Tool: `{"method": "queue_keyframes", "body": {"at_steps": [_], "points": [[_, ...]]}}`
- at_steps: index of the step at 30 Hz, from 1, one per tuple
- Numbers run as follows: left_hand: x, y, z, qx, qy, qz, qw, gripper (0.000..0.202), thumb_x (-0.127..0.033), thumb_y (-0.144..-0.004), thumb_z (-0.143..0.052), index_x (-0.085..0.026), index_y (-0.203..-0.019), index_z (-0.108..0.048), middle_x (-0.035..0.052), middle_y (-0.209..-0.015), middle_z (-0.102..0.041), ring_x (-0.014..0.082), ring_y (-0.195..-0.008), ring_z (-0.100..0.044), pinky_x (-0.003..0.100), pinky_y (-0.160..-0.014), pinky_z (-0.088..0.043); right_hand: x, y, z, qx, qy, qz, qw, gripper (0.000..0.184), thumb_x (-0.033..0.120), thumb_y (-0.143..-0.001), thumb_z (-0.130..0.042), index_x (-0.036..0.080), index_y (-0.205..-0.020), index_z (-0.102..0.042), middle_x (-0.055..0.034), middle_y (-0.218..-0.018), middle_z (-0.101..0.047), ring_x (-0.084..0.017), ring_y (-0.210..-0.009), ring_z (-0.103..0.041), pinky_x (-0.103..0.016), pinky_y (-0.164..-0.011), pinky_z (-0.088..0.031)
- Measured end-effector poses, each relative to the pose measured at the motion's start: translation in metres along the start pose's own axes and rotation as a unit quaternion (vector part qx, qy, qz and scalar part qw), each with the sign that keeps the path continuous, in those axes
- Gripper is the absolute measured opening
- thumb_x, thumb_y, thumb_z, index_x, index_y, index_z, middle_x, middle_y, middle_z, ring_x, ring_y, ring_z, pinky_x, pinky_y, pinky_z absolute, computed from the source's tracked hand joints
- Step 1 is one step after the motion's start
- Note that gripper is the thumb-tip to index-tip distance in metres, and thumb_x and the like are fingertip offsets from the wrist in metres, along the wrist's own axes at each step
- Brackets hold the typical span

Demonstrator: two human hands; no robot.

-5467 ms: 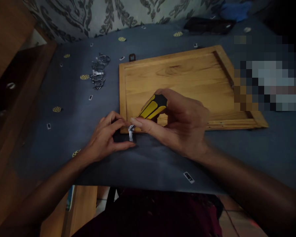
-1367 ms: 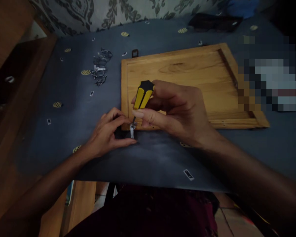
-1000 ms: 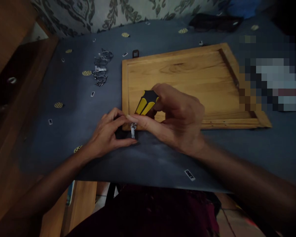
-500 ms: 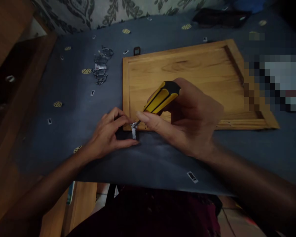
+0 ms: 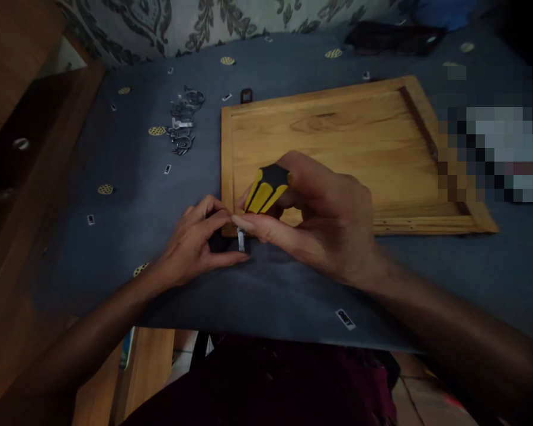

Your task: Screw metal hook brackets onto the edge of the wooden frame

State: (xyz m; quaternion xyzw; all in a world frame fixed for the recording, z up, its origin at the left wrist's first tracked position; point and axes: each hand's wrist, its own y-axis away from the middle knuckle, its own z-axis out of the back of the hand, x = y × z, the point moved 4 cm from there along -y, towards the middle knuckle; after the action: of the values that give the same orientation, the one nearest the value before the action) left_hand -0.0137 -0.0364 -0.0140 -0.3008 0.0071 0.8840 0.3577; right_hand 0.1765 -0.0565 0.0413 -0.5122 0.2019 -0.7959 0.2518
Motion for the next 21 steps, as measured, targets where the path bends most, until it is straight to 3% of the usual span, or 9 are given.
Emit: {"method": "queue_keyframes", "body": {"at_steps": [2,5,8,13,17,21], "points": [[-0.001,0.0,0.0,0.005,-0.006,0.004,1.0,0.04,-0.051,-0.086,-0.087,-0.025,-0.112,-0.073,0.0032,-0.107,-0.069,0.0245,-0.1,-0.065,0.039,-0.083,-0.052,0.0,-0.003,-0.001,0.045,-0.068,-0.031,0.996,0.018,0.028,-0.095,-0.079,0.023,-0.093,-0.062,0.0051,-0.082,-0.065,-0.009,-0.063,-0.064,-0.019,-0.053,-0.051],[0.0,0.0,0.0,0.004,-0.001,0.002,1.0,0.039,-0.051,-0.086,-0.087,-0.026,-0.112,-0.073,0.0033,-0.109,-0.069,0.025,-0.102,-0.066,0.04,-0.085,-0.053,-0.001,-0.007,0.001,0.102,-0.135,-0.057,0.984,0.008,0.027,-0.099,-0.073,0.022,-0.1,-0.067,0.0009,-0.096,-0.069,-0.013,-0.079,-0.069,-0.023,-0.067,-0.057],[0.0,0.0,0.0,-0.005,0.014,-0.01,1.0,0.038,-0.05,-0.088,-0.086,-0.026,-0.114,-0.072,0.003,-0.11,-0.068,0.0247,-0.104,-0.066,0.04,-0.087,-0.054,-0.002,-0.01,0.003,0.133,-0.135,-0.048,0.981,0.019,0.034,-0.102,-0.071,0.021,-0.088,-0.068,0.0015,-0.087,-0.069,-0.013,-0.078,-0.068,-0.024,-0.069,-0.056],[0.0,0.0,-0.001,-0.012,0.018,-0.015,1.0,0.037,-0.048,-0.087,-0.087,-0.023,-0.11,-0.072,0.004,-0.108,-0.068,0.025,-0.102,-0.067,0.039,-0.085,-0.052,-0.001,-0.009,0.001,0.091,-0.098,0.005,0.991,0.022,0.036,-0.101,-0.074,0.022,-0.086,-0.068,0.0051,-0.078,-0.068,-0.01,-0.063,-0.062,-0.023,-0.056,-0.047],[0.001,0.0,-0.002,0.007,0.025,0.003,1.0,0.034,-0.047,-0.088,-0.084,-0.022,-0.107,-0.072,0.0048,-0.106,-0.068,0.025,-0.1,-0.066,0.039,-0.083,-0.05,0.002,-0.005,-0.003,0.032,-0.007,0.055,0.998,0.029,0.035,-0.099,-0.077,0.022,-0.08,-0.06,0.0056,-0.075,-0.064,-0.01,-0.063,-0.06,-0.024,-0.057,-0.047],[0.002,-0.001,-0.002,0.01,0.038,0.007,0.999,0.033,-0.048,-0.09,-0.082,-0.021,-0.105,-0.071,0.0052,-0.106,-0.068,0.0249,-0.101,-0.066,0.04,-0.084,-0.051,0.002,-0.004,-0.007,0.022,-0.008,0.064,0.998,0.034,0.039,-0.101,-0.072,0.023,-0.077,-0.054,0.0053,-0.073,-0.062,-0.011,-0.063,-0.061,-0.026,-0.058,-0.049]]}}
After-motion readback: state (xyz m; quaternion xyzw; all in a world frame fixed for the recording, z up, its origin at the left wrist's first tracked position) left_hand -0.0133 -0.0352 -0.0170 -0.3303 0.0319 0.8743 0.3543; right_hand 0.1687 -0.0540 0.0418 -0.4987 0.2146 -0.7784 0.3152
